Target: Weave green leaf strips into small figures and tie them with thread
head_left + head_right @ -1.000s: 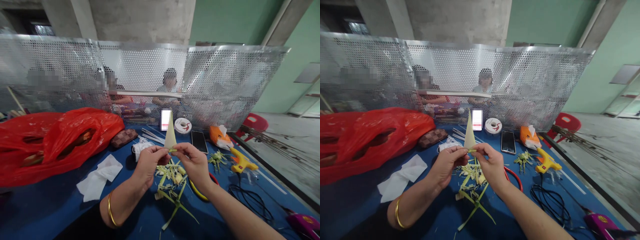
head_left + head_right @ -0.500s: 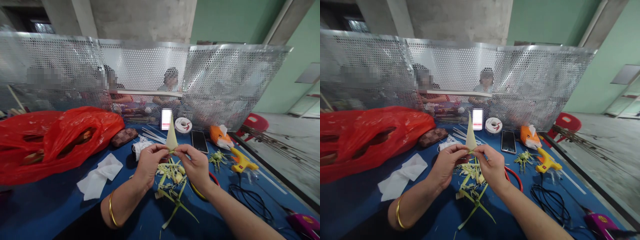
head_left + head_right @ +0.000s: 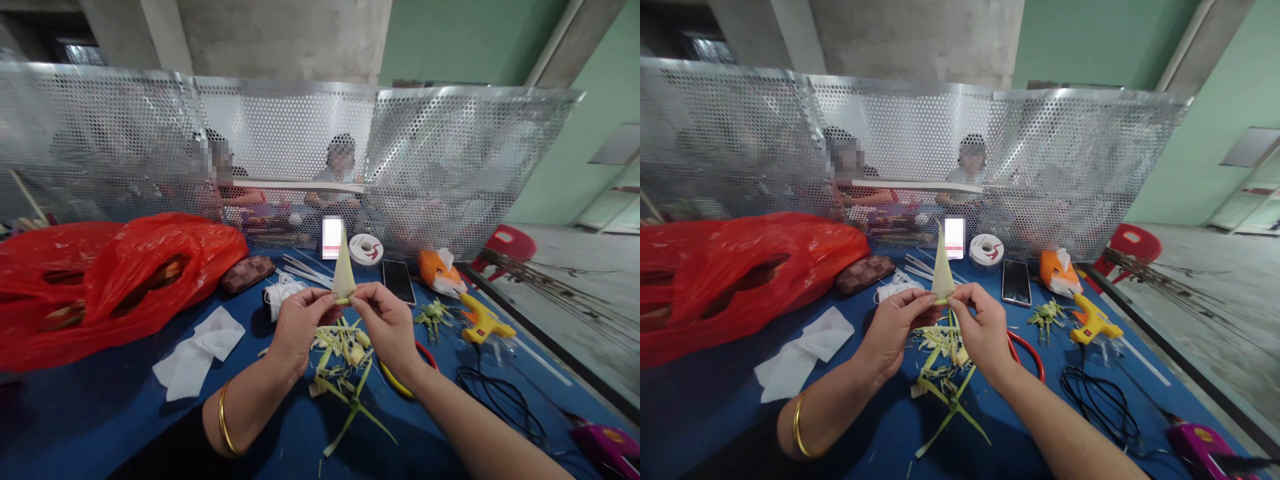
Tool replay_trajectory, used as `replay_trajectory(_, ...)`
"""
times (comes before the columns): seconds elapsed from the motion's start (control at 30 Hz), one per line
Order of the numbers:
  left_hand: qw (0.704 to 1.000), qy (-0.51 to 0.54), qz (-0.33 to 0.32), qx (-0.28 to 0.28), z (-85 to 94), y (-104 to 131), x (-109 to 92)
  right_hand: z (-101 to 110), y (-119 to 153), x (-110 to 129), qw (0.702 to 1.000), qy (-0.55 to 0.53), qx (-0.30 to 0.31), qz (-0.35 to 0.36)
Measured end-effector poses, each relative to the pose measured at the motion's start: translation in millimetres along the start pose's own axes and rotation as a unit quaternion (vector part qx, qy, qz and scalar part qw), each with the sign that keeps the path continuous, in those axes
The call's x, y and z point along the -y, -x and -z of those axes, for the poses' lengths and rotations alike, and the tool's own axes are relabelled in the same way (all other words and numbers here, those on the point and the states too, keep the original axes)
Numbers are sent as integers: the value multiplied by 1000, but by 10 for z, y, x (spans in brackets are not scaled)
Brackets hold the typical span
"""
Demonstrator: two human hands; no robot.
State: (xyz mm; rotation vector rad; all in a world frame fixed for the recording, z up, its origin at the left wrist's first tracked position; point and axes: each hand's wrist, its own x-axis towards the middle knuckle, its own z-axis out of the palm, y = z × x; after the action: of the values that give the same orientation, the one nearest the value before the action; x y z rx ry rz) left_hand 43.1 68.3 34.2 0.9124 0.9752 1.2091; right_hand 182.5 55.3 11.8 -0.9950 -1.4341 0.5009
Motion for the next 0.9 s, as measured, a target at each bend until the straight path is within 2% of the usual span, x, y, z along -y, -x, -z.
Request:
replay_trajectory(0.17,999,-7,-49,-13,-18,16,18,5,8,-9,1000,17,15,2)
replay_trajectory(0.4,995,-5,-99,-32,-54,56,76,6,17,17,993,110,35,24)
replay_trajectory(0.6,996,-19,-86,-23,-46,44,129,21,-12,28,993,105,47,13)
replay_trajectory(0.73,992,-23,-119,-25,-40,33,154,29,-34,42,994,85,59,-19)
replay_trajectory(0.9,988,-33,-151,-19,-29,34,203,-12,-14,48,997,41,35,-48)
